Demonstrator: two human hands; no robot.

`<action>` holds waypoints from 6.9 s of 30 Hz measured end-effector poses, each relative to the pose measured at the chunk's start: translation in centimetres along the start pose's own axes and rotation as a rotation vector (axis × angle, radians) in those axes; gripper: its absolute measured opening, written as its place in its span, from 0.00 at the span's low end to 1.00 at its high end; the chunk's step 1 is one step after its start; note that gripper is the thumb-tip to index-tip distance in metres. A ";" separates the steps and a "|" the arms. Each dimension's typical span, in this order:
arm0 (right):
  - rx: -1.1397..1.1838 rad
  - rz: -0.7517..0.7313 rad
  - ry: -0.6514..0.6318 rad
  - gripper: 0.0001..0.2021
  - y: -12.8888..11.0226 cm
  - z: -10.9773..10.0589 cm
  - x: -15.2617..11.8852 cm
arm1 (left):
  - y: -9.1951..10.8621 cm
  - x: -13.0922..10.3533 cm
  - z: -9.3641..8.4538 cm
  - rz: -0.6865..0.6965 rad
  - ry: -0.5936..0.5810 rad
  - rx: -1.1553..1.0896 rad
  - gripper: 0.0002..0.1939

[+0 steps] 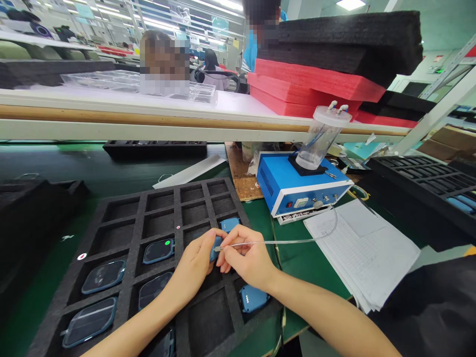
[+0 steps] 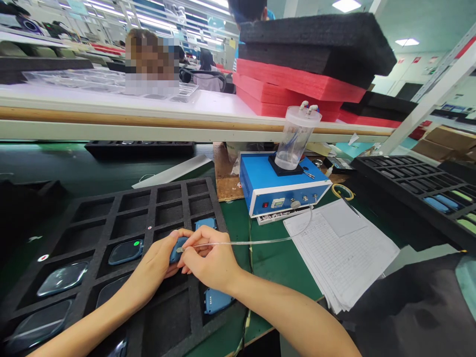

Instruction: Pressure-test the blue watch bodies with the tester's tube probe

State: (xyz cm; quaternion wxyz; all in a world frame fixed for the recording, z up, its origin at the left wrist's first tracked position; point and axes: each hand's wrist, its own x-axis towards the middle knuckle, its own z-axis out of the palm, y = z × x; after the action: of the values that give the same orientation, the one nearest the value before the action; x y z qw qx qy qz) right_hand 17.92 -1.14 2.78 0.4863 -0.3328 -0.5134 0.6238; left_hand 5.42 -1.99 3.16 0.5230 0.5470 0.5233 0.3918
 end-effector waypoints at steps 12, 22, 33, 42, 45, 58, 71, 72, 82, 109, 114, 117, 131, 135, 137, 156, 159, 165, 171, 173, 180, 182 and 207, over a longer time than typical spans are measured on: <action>0.119 -0.367 0.289 0.03 -0.5 -0.9 -0.3 | -0.5 0.4 0.0 -0.062 -0.047 -0.378 0.24; 0.229 -0.276 0.405 0.03 -0.2 -1.4 0.6 | 4.7 1.9 -3.9 -0.115 -0.048 -0.240 0.08; 0.238 -0.212 0.372 0.03 -0.1 -1.4 0.9 | 2.3 9.7 -4.3 -0.053 0.075 0.262 0.10; 0.215 -0.168 0.336 0.03 -0.2 -1.3 0.7 | 5.0 13.7 -5.4 0.130 -0.237 0.727 0.07; 0.211 -0.159 0.327 0.02 -0.3 -1.3 0.7 | 5.0 14.3 -4.7 0.140 -0.324 0.797 0.05; 0.188 -0.103 0.285 0.02 -0.4 -1.2 0.5 | 4.6 15.1 -4.6 0.165 -0.507 0.910 0.09; 0.152 -0.092 0.242 0.02 -0.1 -1.3 0.4 | 3.9 10.0 -4.7 0.303 -0.148 1.128 0.07; 0.148 -0.095 0.243 0.02 -0.1 -1.3 0.4 | 4.1 8.9 -5.3 0.296 -0.114 1.156 0.07; 0.136 -0.088 0.207 0.02 0.0 -1.2 0.5 | 3.2 -1.0 -8.9 0.086 -0.063 1.378 0.19; -0.015 -0.124 -0.123 0.02 -0.5 -1.0 -1.4 | -0.6 -2.8 -3.8 0.011 -0.045 -0.463 0.19; -0.023 -0.090 -0.116 0.03 -0.6 -0.9 -1.2 | 0.1 -2.8 -3.6 -0.092 -0.005 -0.541 0.17; -0.005 -0.099 -0.129 0.02 -0.6 -1.0 -1.2 | 0.7 -2.5 -3.4 -0.202 0.040 -0.650 0.16; 0.025 -0.147 -0.154 0.03 -0.4 -1.3 -1.3 | 1.0 -1.9 -1.2 -0.234 -0.076 -0.687 0.17; 0.046 -0.124 -0.188 0.03 -0.4 -1.4 -1.3 | 0.8 -2.3 -1.3 -0.080 -0.113 -0.277 0.22; 0.060 -0.096 -0.214 0.03 -0.3 -1.3 -1.4 | 0.8 -2.4 -1.3 -0.045 -0.130 -0.170 0.23; -0.067 0.014 -0.155 0.05 -0.9 -0.9 -1.3 | 0.3 -1.8 -0.3 -0.011 -0.003 0.117 0.26; -0.064 0.014 -0.157 0.05 -0.9 -1.0 -1.3 | 0.1 -1.7 -0.3 -0.001 -0.014 0.093 0.26; -0.087 0.020 -0.153 0.04 -1.0 -0.9 -1.3 | 0.0 -1.7 -0.3 -0.010 -0.016 0.065 0.25; -0.070 0.045 -0.140 0.03 -1.0 -0.8 -1.3 | 0.2 -1.7 -0.3 -0.007 0.005 0.109 0.23; -0.039 0.064 -0.133 0.03 -0.9 -0.7 -1.2 | 0.3 -1.8 -0.3 0.000 0.020 0.131 0.22; 0.070 0.107 -0.134 0.02 -0.3 -0.3 -0.5 | 0.0 -1.9 -0.5 0.051 0.042 0.128 0.20; 0.087 0.111 -0.149 0.02 -0.2 -0.3 -0.4 | -0.2 -1.8 -0.5 0.071 0.037 0.109 0.21; 0.144 0.105 -0.200 0.03 -0.1 -0.1 -0.1 | -0.1 -2.0 -0.2 0.063 0.031 0.068 0.25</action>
State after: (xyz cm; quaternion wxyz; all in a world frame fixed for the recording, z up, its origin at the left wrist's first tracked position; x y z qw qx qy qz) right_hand 18.07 -1.15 2.80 0.4221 -0.2592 -0.4952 0.7137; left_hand 4.89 -3.88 3.37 0.4833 0.5746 0.5269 0.3983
